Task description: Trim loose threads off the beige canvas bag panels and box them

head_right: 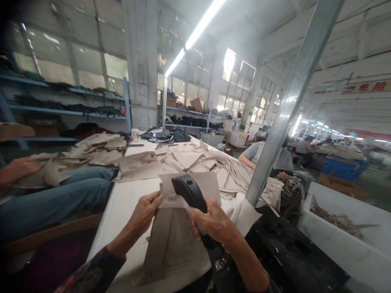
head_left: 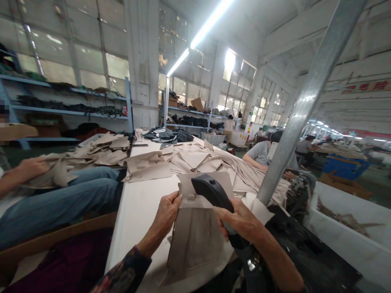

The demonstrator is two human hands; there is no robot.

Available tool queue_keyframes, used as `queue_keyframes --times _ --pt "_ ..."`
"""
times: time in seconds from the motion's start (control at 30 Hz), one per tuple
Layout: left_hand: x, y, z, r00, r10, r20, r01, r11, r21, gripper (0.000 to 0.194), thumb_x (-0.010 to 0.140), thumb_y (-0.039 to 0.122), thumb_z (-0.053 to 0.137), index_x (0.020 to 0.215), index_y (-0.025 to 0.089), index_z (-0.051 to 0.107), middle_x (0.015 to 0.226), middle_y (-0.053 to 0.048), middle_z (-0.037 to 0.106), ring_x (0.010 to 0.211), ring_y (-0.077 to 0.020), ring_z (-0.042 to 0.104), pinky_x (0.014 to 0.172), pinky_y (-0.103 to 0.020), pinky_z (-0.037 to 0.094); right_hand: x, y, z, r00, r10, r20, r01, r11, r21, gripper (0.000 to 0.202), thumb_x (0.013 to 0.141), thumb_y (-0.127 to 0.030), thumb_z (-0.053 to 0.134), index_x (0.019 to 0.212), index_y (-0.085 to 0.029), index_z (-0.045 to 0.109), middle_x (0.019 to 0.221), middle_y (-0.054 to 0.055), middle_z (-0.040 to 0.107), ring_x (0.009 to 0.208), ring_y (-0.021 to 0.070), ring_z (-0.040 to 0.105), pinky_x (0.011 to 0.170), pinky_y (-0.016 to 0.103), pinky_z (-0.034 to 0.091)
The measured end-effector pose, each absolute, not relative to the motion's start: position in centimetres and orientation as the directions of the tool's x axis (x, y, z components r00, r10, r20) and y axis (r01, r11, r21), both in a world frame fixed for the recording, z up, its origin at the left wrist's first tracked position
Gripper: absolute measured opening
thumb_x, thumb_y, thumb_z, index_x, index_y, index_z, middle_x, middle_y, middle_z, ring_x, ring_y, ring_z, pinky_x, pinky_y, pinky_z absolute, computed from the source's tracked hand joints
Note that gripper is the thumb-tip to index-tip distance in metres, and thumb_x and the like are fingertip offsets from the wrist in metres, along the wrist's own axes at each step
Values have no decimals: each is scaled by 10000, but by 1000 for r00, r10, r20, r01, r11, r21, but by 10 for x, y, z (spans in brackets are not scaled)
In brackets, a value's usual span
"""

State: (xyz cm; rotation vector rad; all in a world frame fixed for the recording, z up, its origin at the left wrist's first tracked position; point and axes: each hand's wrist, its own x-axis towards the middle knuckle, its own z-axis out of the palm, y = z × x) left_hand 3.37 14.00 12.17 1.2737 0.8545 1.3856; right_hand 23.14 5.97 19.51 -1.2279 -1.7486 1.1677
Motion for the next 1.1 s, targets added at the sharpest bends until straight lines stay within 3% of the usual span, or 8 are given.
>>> queue_keyframes --times 0.2,0.37,0.53,0.63,0.7,0.77,0.93,1.1 --pt "34 132 125 173 926 337 -35 -336 941 342 785 376 512 979 144 672 761 -22 689 700 -193 605 600 -254 459 222 71 189 -295 955 30 305 123 -944 326 813 -432 506 646 -152 514 460 -31 507 370 88 476 364 188 407" --pt "14 149 148 62 873 484 384 -469 796 350 830 325 435 1019 136 662 871 -52 702 850 -225 621 760 -293 461 229 70 200 -227 970 90 278 153 -948 327 814 -435 519 641 -158 496 450 -32 504 367 92 478 360 190 404" --pt "-12 168 195 -37 619 784 798 -454 396 352 876 234 357 1090 112 608 942 -127 688 884 -244 632 801 -340 462 254 57 199 -181 982 48 322 105 -941 338 829 -425 511 632 -150 502 431 -21 511 351 90 471 353 184 382" --pt "-15 169 197 250 416 874 814 -579 43 375 875 139 334 1203 92 509 1123 -175 616 1048 -242 577 880 -355 453 270 47 186 -168 985 -29 355 33 -934 360 836 -437 498 627 -144 510 430 -15 516 353 92 477 360 185 381" --pt "-11 169 173 490 343 801 727 -668 -158 387 868 94 328 1227 74 472 1183 -199 572 1131 -247 523 924 -368 441 280 41 174 -155 985 -72 384 -7 -923 369 841 -438 489 620 -144 510 432 -15 516 359 91 481 371 185 384" --pt "-3 167 131 649 355 673 648 -720 -246 387 857 59 324 1216 57 468 1185 -222 556 1151 -259 503 940 -387 436 288 35 161 -151 983 -109 412 -38 -910 362 842 -426 489 615 -144 511 439 -17 515 365 89 482 383 185 387" --pt "9 150 14 713 565 415 662 -738 -132 345 815 21 367 1116 102 516 1097 -179 589 1083 -261 540 894 -423 464 298 19 130 -190 954 -231 441 -128 -888 330 844 -386 477 618 -148 505 440 -22 515 368 90 480 392 186 385" --pt "3 138 -16 651 572 499 649 -760 24 239 868 155 410 1061 114 546 1289 -210 456 1218 -275 423 973 -440 408 286 20 109 -214 919 -331 479 -196 -855 299 842 -349 462 628 -146 510 444 -24 519 362 81 469 400 182 392"
